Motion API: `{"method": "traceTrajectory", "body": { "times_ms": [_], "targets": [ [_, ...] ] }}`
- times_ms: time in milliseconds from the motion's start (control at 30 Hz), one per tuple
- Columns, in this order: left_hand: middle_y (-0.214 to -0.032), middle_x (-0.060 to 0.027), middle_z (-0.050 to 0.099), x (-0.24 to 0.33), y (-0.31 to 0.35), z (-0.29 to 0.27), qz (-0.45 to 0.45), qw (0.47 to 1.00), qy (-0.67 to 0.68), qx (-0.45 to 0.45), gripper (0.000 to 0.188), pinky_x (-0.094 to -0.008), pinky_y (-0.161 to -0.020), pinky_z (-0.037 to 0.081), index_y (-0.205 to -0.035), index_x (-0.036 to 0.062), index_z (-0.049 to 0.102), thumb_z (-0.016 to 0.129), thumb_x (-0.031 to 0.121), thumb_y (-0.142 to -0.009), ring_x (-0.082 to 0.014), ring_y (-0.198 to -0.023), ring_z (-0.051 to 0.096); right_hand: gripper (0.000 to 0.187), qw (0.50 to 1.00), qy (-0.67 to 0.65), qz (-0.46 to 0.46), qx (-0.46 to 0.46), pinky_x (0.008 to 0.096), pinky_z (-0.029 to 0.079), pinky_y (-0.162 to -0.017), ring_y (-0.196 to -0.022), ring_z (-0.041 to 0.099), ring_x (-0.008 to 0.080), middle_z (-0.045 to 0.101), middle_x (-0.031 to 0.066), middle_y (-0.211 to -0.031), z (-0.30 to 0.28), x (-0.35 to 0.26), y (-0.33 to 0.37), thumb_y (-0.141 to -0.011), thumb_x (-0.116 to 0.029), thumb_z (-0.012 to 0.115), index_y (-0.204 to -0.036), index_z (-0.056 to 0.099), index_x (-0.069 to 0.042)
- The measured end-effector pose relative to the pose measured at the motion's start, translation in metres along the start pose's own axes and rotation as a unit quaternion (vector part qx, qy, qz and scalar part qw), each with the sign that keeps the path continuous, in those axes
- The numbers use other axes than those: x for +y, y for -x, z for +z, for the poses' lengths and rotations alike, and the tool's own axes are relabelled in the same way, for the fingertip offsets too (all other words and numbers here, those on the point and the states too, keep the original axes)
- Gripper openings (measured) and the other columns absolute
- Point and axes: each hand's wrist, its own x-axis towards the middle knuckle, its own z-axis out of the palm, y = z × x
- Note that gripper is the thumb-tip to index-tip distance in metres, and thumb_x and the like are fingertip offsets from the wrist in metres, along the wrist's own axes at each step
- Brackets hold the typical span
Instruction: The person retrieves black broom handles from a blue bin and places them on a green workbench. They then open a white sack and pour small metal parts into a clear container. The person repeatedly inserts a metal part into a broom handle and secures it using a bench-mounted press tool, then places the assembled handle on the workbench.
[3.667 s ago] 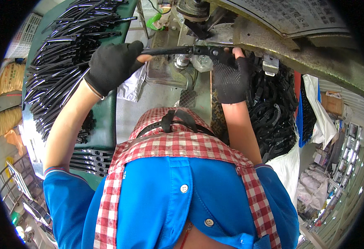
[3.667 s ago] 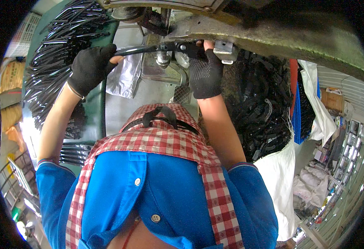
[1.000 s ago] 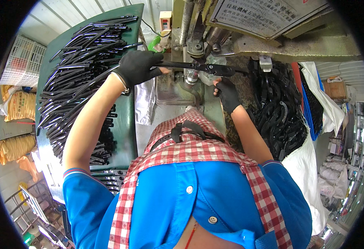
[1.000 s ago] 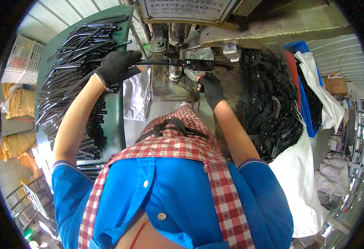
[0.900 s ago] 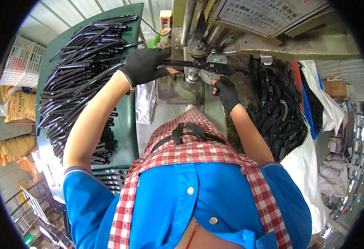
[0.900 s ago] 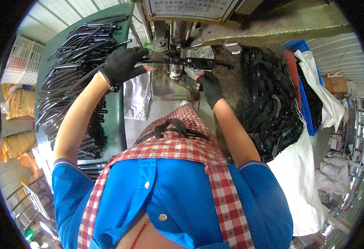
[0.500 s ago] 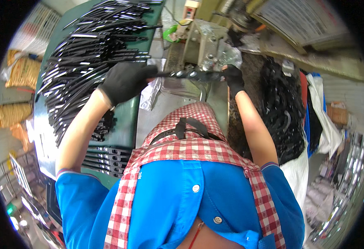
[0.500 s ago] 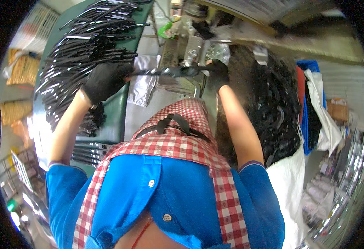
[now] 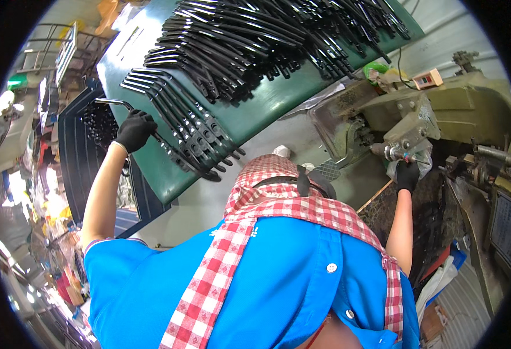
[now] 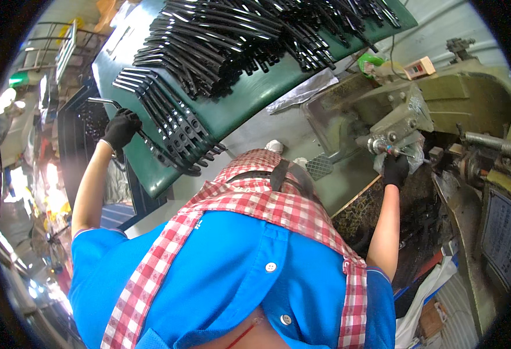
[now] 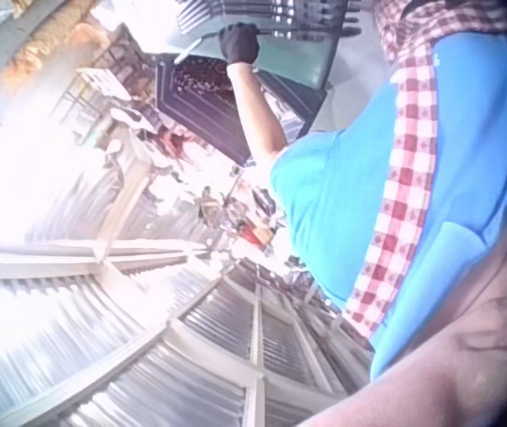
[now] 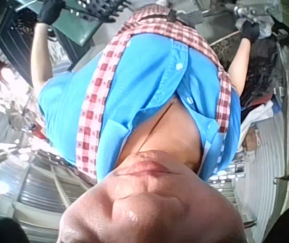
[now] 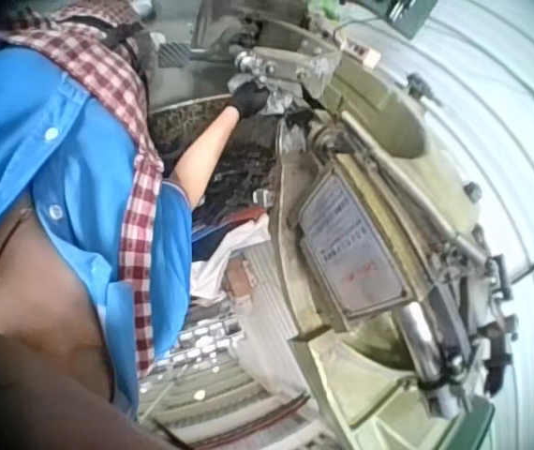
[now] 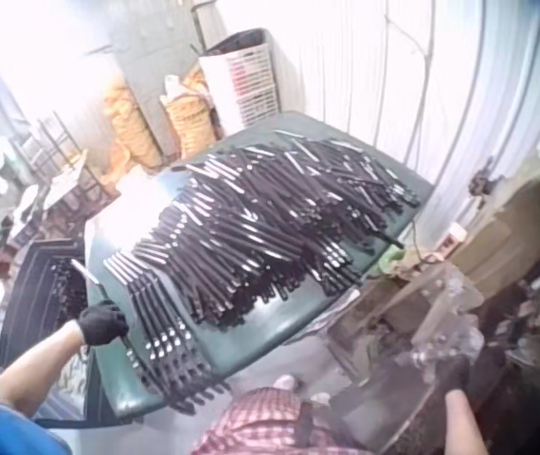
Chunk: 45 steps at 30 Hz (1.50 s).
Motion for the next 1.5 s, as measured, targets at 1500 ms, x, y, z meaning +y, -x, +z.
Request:
{"method": "traceTrajectory", "body": {
  "times_ms": [1500],
  "targets": [
    [-0.117,-0.0152,0.059,-0.027,-0.412,-0.196,0.104,0.932,0.045,0.344,0.045,-0.0438,-0.085,0.046,-0.127,0.0136,0.050,0.059,0.017,-0.083,-0.0366,-0.106,0.056,0.005,0.868,-0.463,0.112,0.142,0.0282,0.049,-0.069,-0.077,0.060,0.0125,0.060,0.0022,-0.080,-0.030,-0.030,0.160,-0.086,-0.006,0.059,-0.090,0.060,-0.004]
  ]
}}
